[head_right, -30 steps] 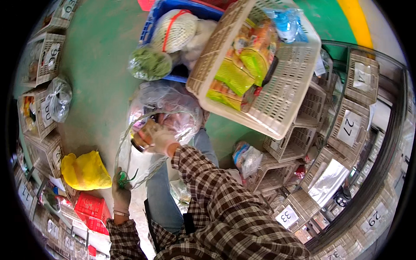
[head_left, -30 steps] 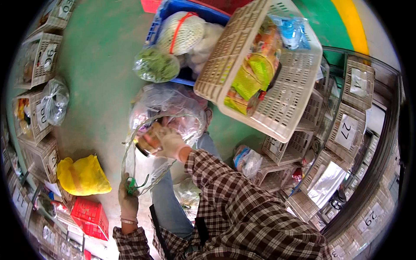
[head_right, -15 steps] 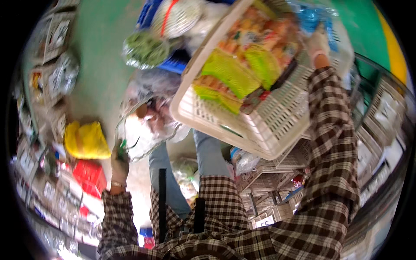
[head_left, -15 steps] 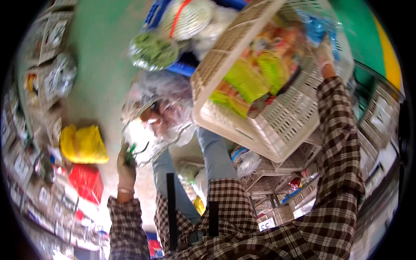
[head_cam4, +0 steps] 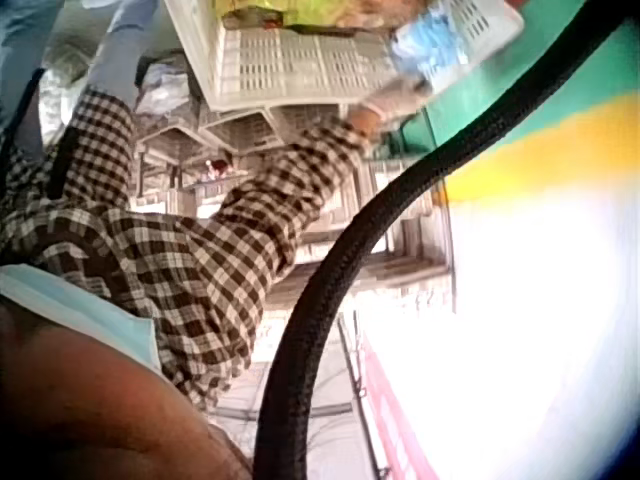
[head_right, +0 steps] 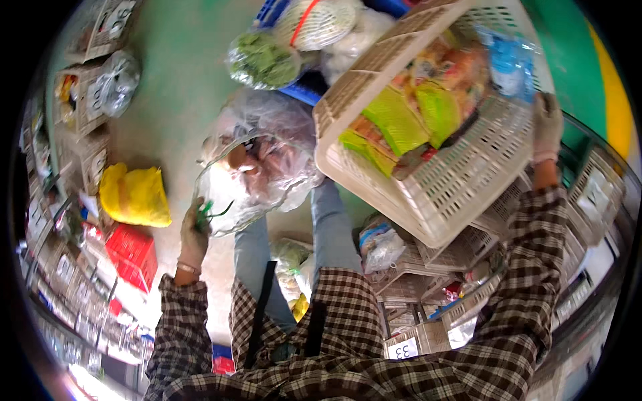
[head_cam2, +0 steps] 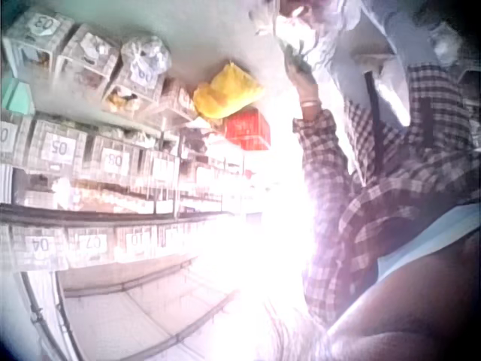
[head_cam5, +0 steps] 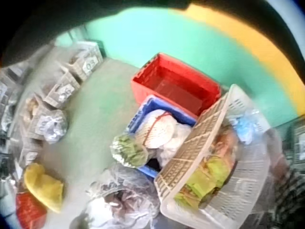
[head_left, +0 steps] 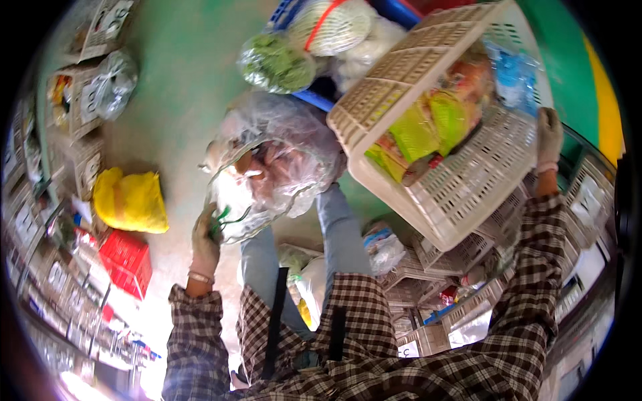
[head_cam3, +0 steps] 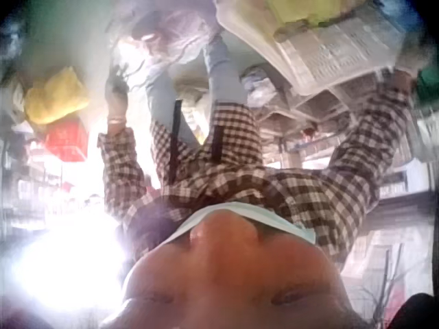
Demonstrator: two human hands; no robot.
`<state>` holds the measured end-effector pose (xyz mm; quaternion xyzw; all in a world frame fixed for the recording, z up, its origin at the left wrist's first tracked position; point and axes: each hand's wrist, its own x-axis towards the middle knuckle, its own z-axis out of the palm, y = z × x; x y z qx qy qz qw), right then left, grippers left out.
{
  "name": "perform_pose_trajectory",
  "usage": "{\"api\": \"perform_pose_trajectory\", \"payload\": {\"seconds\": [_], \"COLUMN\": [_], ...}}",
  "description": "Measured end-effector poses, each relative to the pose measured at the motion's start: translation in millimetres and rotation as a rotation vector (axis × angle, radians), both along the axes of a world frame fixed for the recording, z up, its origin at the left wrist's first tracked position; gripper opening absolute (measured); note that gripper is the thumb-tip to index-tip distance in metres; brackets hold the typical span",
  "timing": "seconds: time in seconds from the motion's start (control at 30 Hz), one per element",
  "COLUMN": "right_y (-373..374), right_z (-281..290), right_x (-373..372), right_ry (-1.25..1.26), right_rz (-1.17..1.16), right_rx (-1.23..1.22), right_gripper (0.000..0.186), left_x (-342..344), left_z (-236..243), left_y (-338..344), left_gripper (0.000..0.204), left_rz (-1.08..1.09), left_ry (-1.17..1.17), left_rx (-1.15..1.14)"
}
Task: The person packs groceries by transferring packaged meat, produce, goods, and bottles from storage baskets into plastic bags while checking order papers, then lifts and moves an emptied plastic basket.
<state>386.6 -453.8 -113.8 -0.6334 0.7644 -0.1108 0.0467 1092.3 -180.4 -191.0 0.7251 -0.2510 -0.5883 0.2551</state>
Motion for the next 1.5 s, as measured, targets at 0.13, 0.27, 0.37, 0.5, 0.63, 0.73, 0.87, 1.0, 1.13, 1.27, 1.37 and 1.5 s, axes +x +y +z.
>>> {"api": "perform_pose_trajectory", "payload": {"seconds": [0.13,0.27,0.37,0.5,0.63,0.73,0.87,1.0,1.13,1.27,1.37,1.5], "right_y": [-21,-83,-118,-110,-81,-54,30,129,198,232,225,200], "right_z": [-30,-42,-53,-70,-68,-41,57,161,88,-131,-275,-449], "right_x": [41,82,90,97,71,49,12,126,276,436,513,387], "right_ry": [0.420,0.574,0.753,0.908,0.931,0.529,0.077,0.128,-1.045,-1.204,-1.353,-0.248], "right_rz": [0.192,0.199,0.265,0.132,0.300,0.104,0.336,0.242,-0.056,0.687,0.716,1.062], "right_rx": [0.036,-0.025,0.392,0.642,0.689,0.574,0.028,0.006,0.823,1.072,1.218,0.483], "right_gripper": [0.063,0.060,0.073,0.064,0.035,0.031,0.033,0.049,0.035,0.038,0.041,0.039], "left_x": [29,28,14,-21,-41,-39,-2,-12,36,108,114,108], "left_z": [-6,-14,-11,-1,-10,-16,-29,-3,9,2,11,-14], "left_y": [33,37,24,7,-1,-2,7,-20,-2,42,18,10], "left_gripper": [0.034,0.038,0.046,0.048,0.046,0.036,0.050,0.044,0.039,0.032,0.028,0.034], "left_rz": [0.121,-0.333,-0.378,-0.406,-0.375,-0.257,-0.063,-0.098,-0.103,-0.447,0.280,-0.056], "left_ry": [0.134,-0.277,-0.304,-0.330,-0.317,-0.151,0.055,0.072,0.136,-0.168,0.405,0.518], "left_rx": [0.108,-0.167,-0.066,-0.026,-0.092,0.024,0.129,0.181,0.193,-0.125,0.606,0.603]}}
